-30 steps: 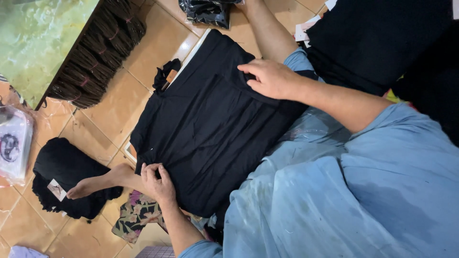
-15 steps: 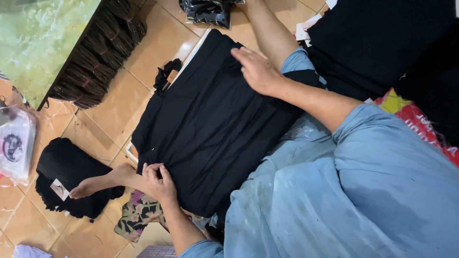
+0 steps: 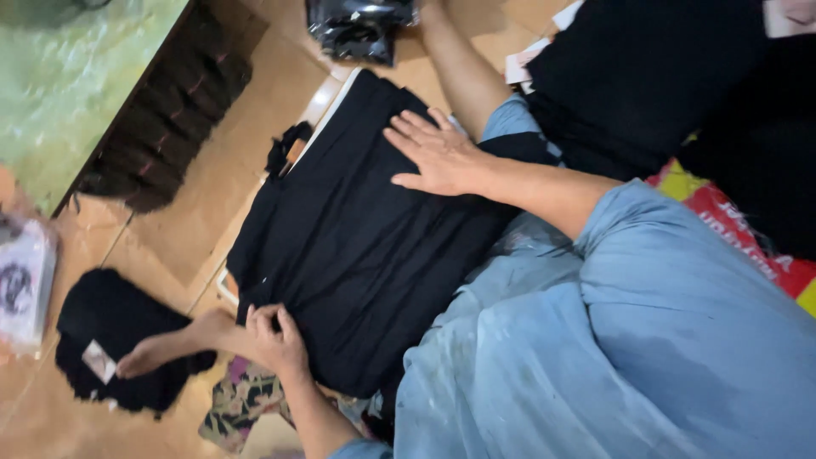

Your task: The person folds a black t-shirt by hand on the floor, smoothing the fabric and aligning the edges. The folded shirt is placed on a nearby stack of similar folded shirts.

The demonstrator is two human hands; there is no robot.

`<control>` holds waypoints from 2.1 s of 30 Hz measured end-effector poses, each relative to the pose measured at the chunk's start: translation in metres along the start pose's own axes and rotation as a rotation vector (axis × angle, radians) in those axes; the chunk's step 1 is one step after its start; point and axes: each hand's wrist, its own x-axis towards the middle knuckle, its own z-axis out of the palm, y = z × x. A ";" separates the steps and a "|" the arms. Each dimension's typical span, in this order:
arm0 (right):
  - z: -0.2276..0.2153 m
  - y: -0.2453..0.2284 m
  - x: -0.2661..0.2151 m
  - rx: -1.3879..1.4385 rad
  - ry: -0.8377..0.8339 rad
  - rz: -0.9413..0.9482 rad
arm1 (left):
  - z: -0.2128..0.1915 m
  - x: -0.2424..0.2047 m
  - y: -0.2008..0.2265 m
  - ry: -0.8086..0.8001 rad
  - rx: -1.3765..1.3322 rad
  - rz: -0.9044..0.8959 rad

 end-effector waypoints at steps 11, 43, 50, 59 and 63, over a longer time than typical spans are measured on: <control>-0.011 0.090 -0.021 0.468 -0.128 0.448 | -0.020 0.021 0.041 -0.103 0.057 -0.214; -0.045 -0.018 -0.027 1.231 -0.233 0.350 | 0.150 0.133 0.297 -0.269 -1.080 -0.745; -0.094 -0.007 -0.041 1.413 -0.052 0.361 | 0.189 0.131 0.320 -0.186 -1.155 -0.846; -0.131 0.043 -0.072 1.444 0.172 0.532 | 0.150 0.118 0.388 -0.447 -1.550 -0.803; -0.120 0.054 -0.080 1.395 0.124 0.506 | 0.108 0.102 0.351 -0.561 -1.716 -0.797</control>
